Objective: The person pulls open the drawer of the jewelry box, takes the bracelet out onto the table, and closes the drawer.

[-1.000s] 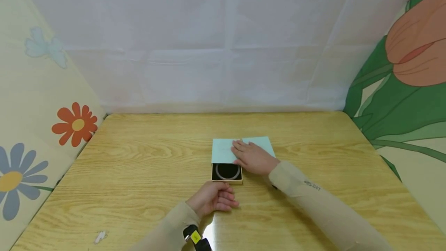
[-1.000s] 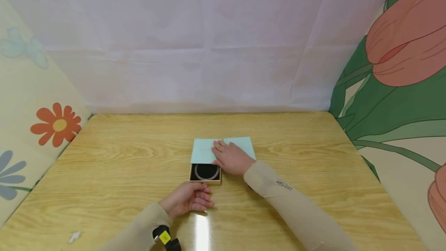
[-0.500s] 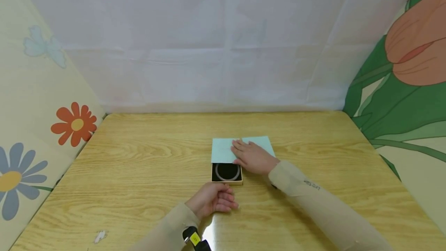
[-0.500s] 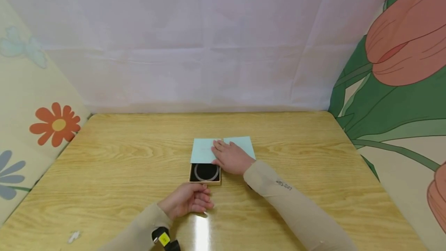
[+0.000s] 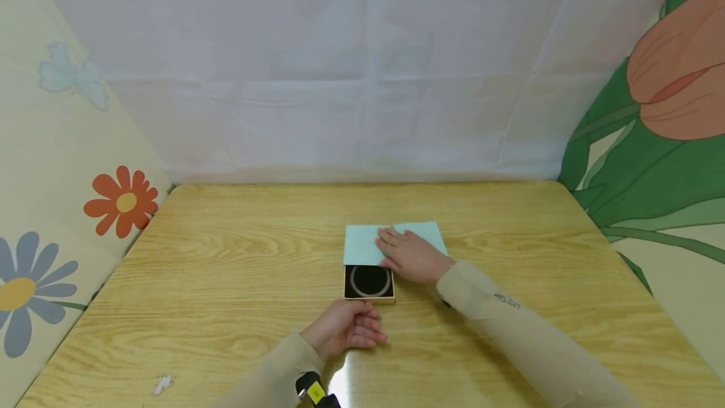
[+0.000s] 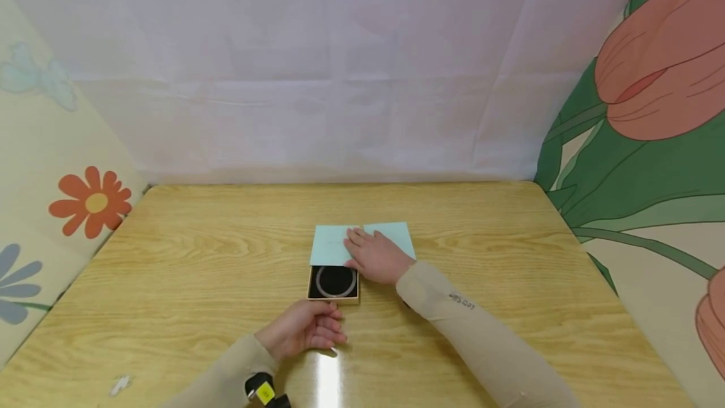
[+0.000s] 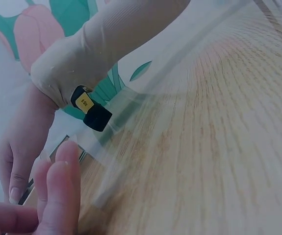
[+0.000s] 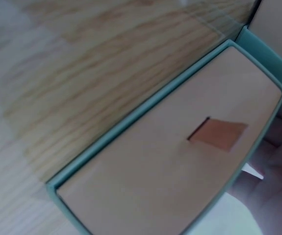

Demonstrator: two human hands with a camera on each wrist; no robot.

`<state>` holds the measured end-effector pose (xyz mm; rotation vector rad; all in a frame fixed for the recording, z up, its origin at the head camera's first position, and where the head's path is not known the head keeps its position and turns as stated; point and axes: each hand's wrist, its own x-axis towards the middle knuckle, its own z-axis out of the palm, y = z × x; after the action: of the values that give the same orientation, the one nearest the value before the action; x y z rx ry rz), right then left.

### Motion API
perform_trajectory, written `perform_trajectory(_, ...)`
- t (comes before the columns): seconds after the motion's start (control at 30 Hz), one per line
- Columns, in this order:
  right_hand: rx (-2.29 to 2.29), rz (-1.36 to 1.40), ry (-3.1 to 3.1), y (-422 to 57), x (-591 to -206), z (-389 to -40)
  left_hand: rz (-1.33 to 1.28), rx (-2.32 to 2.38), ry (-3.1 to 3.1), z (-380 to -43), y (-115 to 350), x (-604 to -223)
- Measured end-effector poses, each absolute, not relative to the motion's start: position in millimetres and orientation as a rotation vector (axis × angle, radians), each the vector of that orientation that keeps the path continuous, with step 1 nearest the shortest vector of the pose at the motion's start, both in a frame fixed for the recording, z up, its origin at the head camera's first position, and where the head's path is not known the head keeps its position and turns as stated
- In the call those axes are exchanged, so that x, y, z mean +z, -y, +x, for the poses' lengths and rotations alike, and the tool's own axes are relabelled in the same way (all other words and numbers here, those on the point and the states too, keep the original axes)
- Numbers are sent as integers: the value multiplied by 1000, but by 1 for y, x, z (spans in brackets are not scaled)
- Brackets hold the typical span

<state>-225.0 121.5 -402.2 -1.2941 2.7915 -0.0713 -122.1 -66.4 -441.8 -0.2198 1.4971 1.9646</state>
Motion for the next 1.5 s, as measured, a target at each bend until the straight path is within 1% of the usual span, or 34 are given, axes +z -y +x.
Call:
perform_trajectory(0.83,-82,-1286,-2783,-121,-401,-225,-234,1956,-1508,-117,65,-440)
perform_trajectory(1.17,-79,-1283,-2777,-121,-402,-225,-206,1919,-1508,-108,66,-439)
perform_trajectory(1.3,-77,-1289,-2780,-121,-402,-226,-132,1864,-1573,-106,67,-433)
perform_trajectory(1.5,-57,-1280,-2775,-121,-402,-226,108,1877,-1805,-108,67,-414)
